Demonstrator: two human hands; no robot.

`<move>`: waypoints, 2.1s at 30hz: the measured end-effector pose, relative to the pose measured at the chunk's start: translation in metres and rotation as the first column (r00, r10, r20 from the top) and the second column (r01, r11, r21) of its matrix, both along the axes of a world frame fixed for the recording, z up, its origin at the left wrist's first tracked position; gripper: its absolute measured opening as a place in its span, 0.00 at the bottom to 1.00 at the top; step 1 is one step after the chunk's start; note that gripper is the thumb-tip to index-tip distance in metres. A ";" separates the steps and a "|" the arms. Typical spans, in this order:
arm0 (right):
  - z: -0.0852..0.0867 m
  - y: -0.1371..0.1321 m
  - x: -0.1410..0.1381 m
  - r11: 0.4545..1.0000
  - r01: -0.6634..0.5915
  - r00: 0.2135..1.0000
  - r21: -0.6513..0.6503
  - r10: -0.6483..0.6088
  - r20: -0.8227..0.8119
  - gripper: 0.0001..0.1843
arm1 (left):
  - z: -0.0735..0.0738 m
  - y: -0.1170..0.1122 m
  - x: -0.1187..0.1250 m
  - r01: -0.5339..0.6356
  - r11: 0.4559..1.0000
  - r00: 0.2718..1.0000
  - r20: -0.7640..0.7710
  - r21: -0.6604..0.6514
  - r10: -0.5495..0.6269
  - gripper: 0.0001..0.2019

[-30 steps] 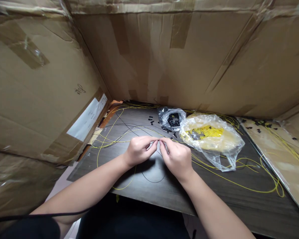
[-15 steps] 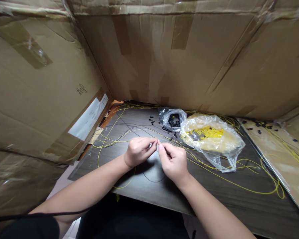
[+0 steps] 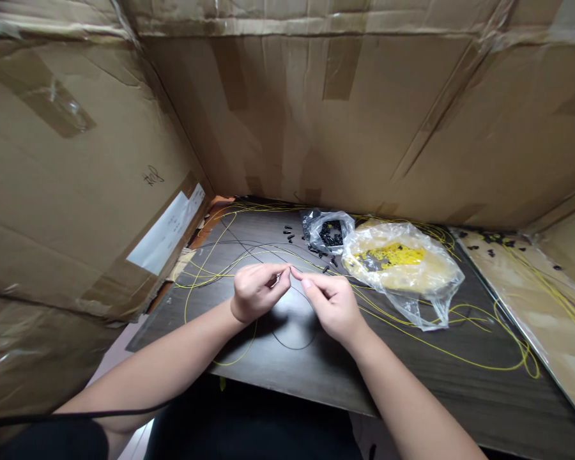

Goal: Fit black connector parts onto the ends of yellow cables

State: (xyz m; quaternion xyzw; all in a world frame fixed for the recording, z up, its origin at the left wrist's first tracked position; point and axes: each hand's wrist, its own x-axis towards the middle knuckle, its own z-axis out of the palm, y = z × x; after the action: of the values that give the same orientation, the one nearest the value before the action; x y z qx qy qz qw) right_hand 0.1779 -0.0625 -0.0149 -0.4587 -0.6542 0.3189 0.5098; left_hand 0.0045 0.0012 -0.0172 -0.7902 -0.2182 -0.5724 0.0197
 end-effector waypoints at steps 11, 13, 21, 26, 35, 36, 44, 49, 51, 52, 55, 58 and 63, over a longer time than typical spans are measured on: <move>-0.017 0.025 0.018 0.982 0.049 0.965 -0.180 -0.093 -0.245 0.28 | 0.005 -0.005 0.000 0.098 0.995 0.995 0.009 -0.013 -0.098 0.05; -0.014 0.023 0.016 0.979 0.031 0.961 -0.201 -0.085 -0.262 0.29 | 0.006 -0.006 0.001 0.113 0.993 0.994 0.007 -0.018 -0.113 0.04; 0.000 0.015 0.009 0.978 -0.084 0.873 -0.189 -0.019 -0.487 0.25 | 0.000 -0.012 0.008 0.234 0.956 0.972 0.026 -0.174 -0.233 0.03; 0.007 0.006 -0.003 0.929 -0.310 0.758 -0.200 0.115 -0.643 0.26 | -0.007 -0.015 0.017 0.345 0.885 0.929 -0.022 -0.314 -0.370 0.06; 0.009 0.001 -0.005 0.880 -0.433 0.745 -0.198 0.225 -0.628 0.20 | -0.004 -0.017 0.013 0.338 0.913 0.934 -0.035 -0.229 -0.355 0.06; 0.008 0.002 -0.004 0.890 -0.413 0.766 -0.195 0.223 -0.604 0.20 | -0.004 -0.017 0.012 0.329 0.918 0.939 -0.031 -0.221 -0.344 0.05; -0.004 0.008 0.004 0.967 -0.197 0.916 -0.163 0.122 -0.383 0.11 | -0.004 -0.015 0.011 0.298 0.935 0.951 -0.022 -0.190 -0.308 0.04; -0.007 0.011 0.009 0.999 -0.033 0.962 -0.040 0.021 -0.272 0.07 | -0.002 -0.015 0.010 0.297 0.938 0.952 -0.026 -0.178 -0.306 0.03; -0.006 0.011 0.010 1.000 -0.014 0.962 -0.002 0.013 -0.274 0.07 | -0.001 -0.015 0.009 0.295 0.938 0.953 -0.011 -0.179 -0.302 0.03; -0.006 0.011 0.011 1.000 -0.014 0.960 0.013 0.017 -0.279 0.07 | 0.000 -0.015 0.009 0.295 0.938 0.954 -0.001 -0.182 -0.300 0.03; -0.004 0.008 0.011 1.000 -0.022 0.961 0.012 0.025 -0.277 0.07 | 0.003 -0.015 0.008 0.280 0.939 0.960 0.029 -0.201 -0.279 0.02; -0.001 0.005 0.011 0.999 0.020 0.971 -0.044 -0.030 -0.237 0.08 | 0.005 -0.014 0.007 0.247 0.947 0.969 0.049 -0.207 -0.242 0.03; 0.001 0.001 0.009 0.993 0.005 0.972 -0.117 -0.032 -0.235 0.14 | 0.009 -0.014 0.006 0.222 0.953 0.975 0.064 -0.205 -0.214 0.03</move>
State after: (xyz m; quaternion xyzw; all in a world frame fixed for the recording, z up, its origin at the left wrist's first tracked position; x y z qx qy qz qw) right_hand 0.1871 -0.0611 -0.0135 -0.4524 -0.5650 0.4038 0.5595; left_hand 0.0102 -0.0128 -0.0085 -0.7952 -0.1893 -0.5607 -0.1317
